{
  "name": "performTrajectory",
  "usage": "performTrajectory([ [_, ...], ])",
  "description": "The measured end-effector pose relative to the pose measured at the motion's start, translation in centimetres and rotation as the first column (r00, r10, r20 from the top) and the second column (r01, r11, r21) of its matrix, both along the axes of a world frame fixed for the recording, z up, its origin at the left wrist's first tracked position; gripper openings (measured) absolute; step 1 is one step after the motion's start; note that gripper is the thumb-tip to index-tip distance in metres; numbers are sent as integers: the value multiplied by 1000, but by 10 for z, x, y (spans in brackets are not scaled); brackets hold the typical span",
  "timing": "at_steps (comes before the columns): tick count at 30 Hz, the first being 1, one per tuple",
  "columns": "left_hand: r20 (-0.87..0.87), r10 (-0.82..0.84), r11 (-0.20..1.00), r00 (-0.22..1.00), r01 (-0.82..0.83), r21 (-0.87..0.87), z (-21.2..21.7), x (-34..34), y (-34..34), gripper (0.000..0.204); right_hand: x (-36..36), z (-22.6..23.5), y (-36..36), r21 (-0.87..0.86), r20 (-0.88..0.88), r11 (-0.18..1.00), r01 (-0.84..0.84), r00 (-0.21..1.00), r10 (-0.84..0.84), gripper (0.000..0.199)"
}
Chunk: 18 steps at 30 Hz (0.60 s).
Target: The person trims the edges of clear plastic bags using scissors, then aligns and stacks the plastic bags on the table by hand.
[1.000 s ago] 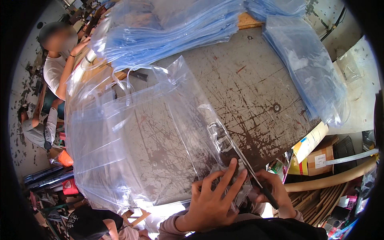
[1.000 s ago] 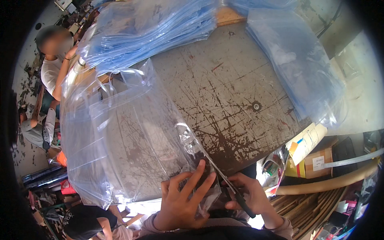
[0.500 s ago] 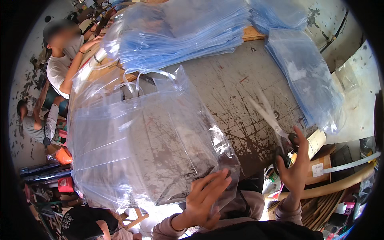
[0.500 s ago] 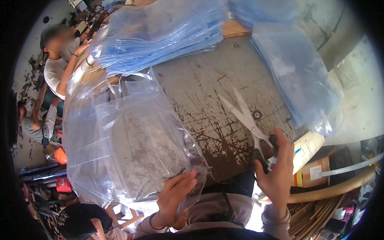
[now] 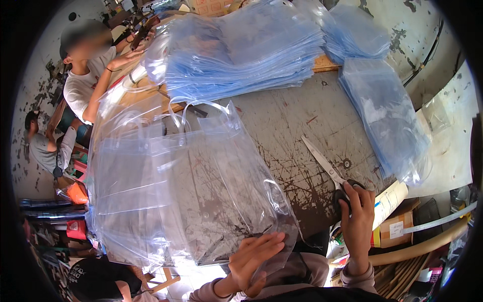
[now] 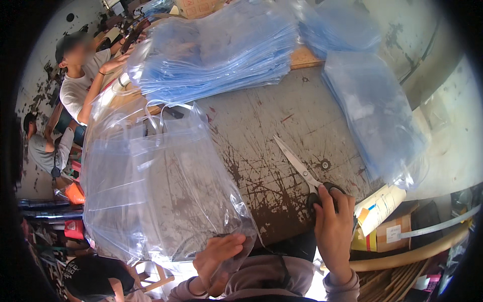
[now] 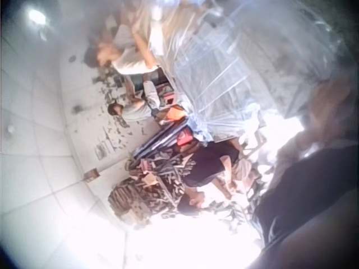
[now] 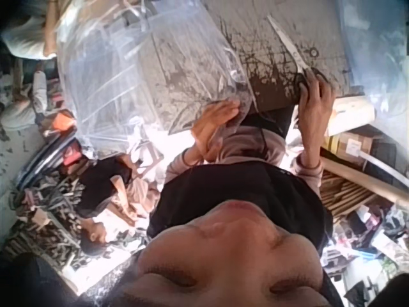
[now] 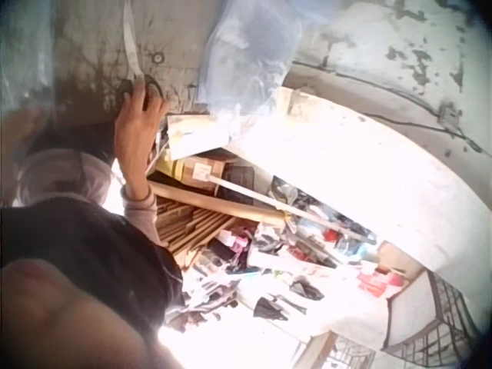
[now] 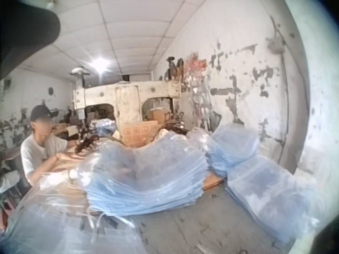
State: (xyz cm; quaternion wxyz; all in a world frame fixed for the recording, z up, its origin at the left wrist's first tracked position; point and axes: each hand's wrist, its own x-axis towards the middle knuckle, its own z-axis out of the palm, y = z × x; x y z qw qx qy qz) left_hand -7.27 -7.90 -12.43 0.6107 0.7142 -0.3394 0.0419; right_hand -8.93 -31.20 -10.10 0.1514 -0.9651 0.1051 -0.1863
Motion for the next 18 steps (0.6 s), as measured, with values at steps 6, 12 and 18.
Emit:
performTrajectory([
  [6,19,-21,997,1000,19,81,1,-2,3,40,1,-1,2,-32,20,999,39,999,-38,34],
  [12,-31,-77,986,997,81,144,3,-13,8,57,-8,11,13,40,177,950,-310,938,298,43],
  [18,4,-118,970,993,115,214,6,-11,9,56,-15,-1,22,-4,369,698,-716,648,667,28],
])
